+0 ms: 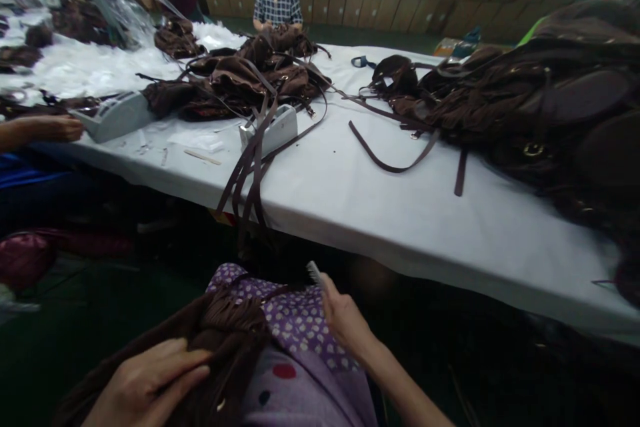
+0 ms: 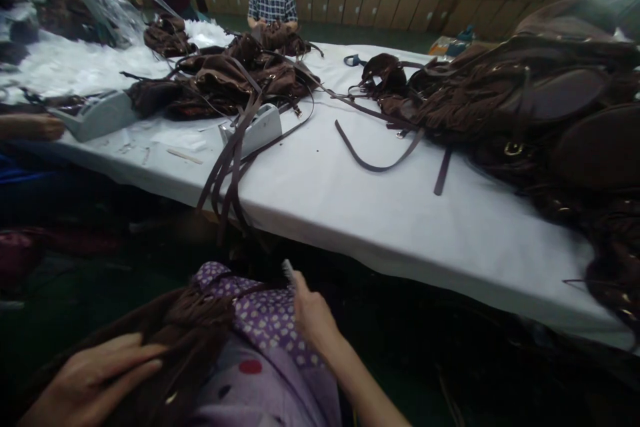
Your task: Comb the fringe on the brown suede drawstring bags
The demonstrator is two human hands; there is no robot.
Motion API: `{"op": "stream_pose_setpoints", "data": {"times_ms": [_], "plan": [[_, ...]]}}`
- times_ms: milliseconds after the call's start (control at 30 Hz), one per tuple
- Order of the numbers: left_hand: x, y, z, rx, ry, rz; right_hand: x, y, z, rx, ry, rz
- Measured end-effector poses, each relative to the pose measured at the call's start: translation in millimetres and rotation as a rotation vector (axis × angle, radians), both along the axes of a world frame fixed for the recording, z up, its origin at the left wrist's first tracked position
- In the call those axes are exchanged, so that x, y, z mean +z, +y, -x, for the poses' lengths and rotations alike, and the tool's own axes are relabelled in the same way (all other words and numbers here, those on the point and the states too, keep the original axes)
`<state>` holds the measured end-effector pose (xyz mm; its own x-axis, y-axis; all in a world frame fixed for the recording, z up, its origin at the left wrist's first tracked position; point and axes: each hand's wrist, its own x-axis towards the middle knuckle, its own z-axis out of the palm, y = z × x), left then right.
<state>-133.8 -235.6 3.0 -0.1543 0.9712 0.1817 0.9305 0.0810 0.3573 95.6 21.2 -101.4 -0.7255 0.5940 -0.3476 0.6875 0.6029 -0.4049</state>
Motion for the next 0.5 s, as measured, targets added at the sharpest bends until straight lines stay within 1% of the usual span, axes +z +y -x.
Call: {"op": "stream_pose_setpoints", "data": {"times_ms": [67, 100, 133, 167, 200, 233, 267, 333, 367, 433, 467, 500], "plan": [[7.0, 13, -4, -0.094, 0.002, 0.023, 16.1, -41, 17, 0.216, 0.277, -0.006], [9.1, 17, -5, -0.133, 0.007, 0.028, 22.4, -58, 24, 0.318, 0.363, -0.025], [10.3, 20, -6, -0.171, 0.010, 0.035, 26.7, -71, 30, 0.410, 0.392, -0.049], [10.5, 20, -7, -0.202, 0.012, 0.032, 28.5, -79, 33, 0.477, 0.376, -0.075], [9.7, 20, -7, -0.225, 0.015, 0.020, 27.9, -83, 35, 0.510, 0.317, -0.099], [8.2, 18, -6, -0.238, 0.021, 0.000, 25.4, -83, 35, 0.507, 0.232, -0.123], [5.9, 15, -6, -0.244, 0.029, -0.017, 21.8, -80, 34, 0.474, 0.140, -0.153], [0.2, 9, -5, -0.239, 0.046, -0.042, 14.8, -70, 30, 0.337, -0.010, -0.221], [-2.7, 6, -5, -0.233, 0.053, -0.037, 12.8, -67, 28, 0.271, -0.047, -0.245], [-7.3, 2, -4, -0.214, 0.056, 0.007, 12.1, -66, 29, 0.187, -0.036, -0.271], [-8.4, 1, -5, -0.200, 0.058, 0.024, 12.4, -70, 32, 0.180, -0.006, -0.267], [-8.8, 1, -5, -0.189, 0.059, 0.035, 12.3, -74, 35, 0.204, 0.035, -0.252]]}}
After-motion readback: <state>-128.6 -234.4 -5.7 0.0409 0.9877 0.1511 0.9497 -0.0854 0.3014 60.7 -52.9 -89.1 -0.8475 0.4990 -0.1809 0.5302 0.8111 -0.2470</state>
